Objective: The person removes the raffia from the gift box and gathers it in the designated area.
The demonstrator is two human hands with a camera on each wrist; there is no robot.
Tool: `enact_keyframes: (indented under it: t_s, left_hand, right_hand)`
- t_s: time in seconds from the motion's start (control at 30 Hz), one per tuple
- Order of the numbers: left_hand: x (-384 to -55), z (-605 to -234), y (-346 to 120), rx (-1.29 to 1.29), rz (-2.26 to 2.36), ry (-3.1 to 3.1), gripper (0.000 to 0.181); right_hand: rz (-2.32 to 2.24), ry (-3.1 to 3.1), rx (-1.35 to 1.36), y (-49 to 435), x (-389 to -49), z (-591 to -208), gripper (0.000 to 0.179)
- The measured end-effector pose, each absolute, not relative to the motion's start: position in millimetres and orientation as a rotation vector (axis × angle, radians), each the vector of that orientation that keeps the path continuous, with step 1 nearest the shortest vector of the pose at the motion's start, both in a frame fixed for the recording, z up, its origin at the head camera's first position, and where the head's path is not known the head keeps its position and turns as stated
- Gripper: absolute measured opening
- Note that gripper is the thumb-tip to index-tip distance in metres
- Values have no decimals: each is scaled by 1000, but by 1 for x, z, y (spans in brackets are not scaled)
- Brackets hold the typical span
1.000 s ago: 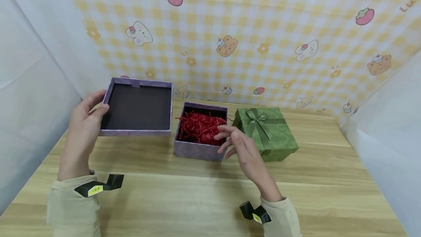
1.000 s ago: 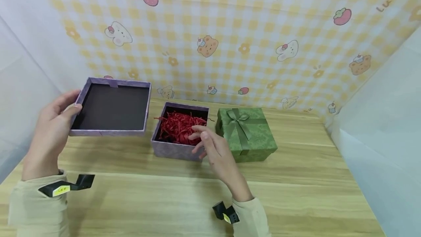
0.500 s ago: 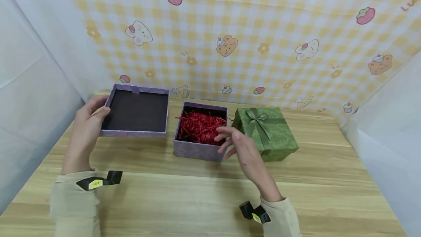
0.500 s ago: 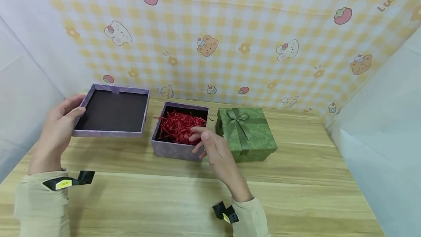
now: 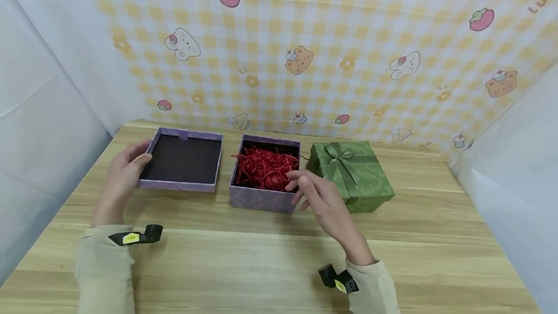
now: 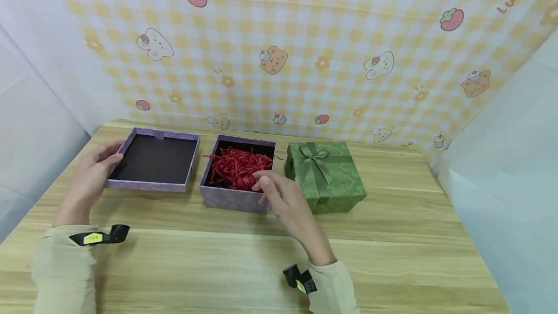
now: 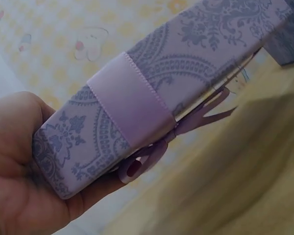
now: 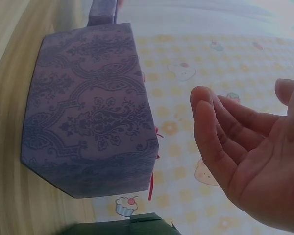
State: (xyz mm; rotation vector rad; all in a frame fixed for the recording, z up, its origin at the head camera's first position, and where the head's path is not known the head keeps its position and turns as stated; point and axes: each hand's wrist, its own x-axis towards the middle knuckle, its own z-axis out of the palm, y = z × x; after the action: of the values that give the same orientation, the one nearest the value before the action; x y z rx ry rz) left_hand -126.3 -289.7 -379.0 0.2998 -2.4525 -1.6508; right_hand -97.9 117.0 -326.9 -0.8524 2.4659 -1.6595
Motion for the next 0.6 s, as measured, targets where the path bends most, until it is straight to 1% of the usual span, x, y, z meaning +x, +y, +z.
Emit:
enact_keyframes:
  t_s: [0.2,0.33,0.4,0.6]
  left_hand:
    - [-132,-401,-284,277,-1854,-2376,46]
    - [-133,-407,-280,278,-1967,-2309,44]
    - [-134,-408,-279,287,-1990,-2294,45]
    - [-136,-409,-277,304,-1869,-2385,47]
  right_hand:
    - [-1603,2514,-843,116,-100,-329,39]
    - [-1590,2522,-853,115,-100,-330,37]
    - [-1577,2535,-846,115,-101,-330,36]
    - [-1498,2613,-804,114,-101,-333,33]
